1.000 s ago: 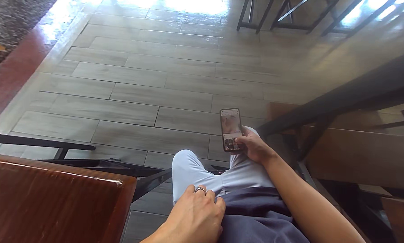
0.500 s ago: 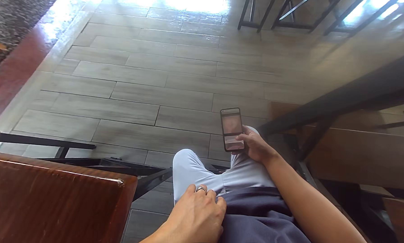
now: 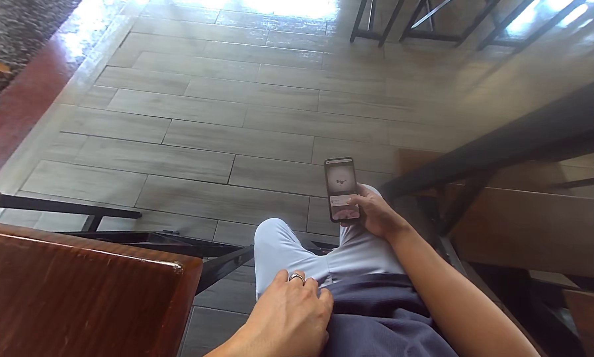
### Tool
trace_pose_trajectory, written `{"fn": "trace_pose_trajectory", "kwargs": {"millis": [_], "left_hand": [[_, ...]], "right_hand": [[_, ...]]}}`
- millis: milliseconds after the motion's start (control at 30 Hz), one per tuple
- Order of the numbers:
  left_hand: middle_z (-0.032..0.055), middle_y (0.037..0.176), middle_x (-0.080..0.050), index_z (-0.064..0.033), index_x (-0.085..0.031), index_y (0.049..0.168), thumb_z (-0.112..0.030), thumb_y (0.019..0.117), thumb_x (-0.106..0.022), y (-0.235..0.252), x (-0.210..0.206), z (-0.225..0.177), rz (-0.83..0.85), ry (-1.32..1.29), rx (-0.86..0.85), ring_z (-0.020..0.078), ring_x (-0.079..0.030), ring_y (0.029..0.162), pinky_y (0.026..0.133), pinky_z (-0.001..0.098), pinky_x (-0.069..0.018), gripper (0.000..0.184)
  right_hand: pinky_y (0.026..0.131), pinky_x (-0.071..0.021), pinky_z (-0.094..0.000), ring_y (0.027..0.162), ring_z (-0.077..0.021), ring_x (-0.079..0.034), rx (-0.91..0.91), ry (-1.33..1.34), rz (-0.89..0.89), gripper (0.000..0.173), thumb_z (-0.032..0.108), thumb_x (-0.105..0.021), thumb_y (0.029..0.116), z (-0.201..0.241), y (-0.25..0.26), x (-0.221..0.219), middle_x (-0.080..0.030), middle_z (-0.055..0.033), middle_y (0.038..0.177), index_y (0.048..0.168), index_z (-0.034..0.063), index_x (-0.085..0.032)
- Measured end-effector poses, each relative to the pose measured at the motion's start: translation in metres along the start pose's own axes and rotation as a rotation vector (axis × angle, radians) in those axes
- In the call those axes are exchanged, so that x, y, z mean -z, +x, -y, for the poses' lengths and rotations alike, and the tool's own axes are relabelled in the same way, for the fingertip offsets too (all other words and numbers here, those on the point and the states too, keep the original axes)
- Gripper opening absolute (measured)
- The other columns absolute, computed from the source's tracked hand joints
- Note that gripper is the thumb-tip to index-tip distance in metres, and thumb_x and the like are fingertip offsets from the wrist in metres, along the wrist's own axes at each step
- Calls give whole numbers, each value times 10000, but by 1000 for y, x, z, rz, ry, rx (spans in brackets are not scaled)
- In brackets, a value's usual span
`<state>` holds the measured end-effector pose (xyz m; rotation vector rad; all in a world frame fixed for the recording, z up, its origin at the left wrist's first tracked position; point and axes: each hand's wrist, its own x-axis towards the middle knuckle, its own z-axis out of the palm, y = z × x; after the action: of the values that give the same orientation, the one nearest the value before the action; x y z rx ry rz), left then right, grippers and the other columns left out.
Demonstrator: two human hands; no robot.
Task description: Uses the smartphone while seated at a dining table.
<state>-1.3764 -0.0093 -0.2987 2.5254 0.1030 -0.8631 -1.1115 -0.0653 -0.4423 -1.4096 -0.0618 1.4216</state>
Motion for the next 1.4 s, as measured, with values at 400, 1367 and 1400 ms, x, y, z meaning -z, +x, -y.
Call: {"fn": "trace_pose_trajectory", "kwargs": {"millis": [400, 1367, 1400], "left_hand": [[172, 1067, -664, -71, -624, 1200, -371, 1020, -523, 0, 1, 0, 4, -5, -1, 374, -647, 1034, 813, 525, -504, 364], [169, 1090, -666, -77, -623, 1220, -378, 1016, -531, 0, 2, -1, 17, -9, 9, 367, -645, 1046, 825, 523, -502, 375], [168, 1087, -665, -79, -623, 1217, -379, 1016, -529, 0, 2, -1, 15, -6, 9, 365, -645, 1043, 826, 521, -502, 374]], "right_hand": [[669, -616, -526, 885, -364, -724, 3, -18, -18, 426, 114, -505, 1042, 0, -1, -1, -696, -193, 1116, 1456, 205, -464], [671, -617, -528, 889, -369, -720, 6, -28, 9, 464, 42, -521, 999, 0, -1, -2, -682, -209, 1132, 1441, 177, -478], [676, -616, -532, 898, -373, -719, 3, -23, 10, 456, 48, -517, 1004, 0, 0, -1, -682, -210, 1140, 1440, 176, -478]]}}
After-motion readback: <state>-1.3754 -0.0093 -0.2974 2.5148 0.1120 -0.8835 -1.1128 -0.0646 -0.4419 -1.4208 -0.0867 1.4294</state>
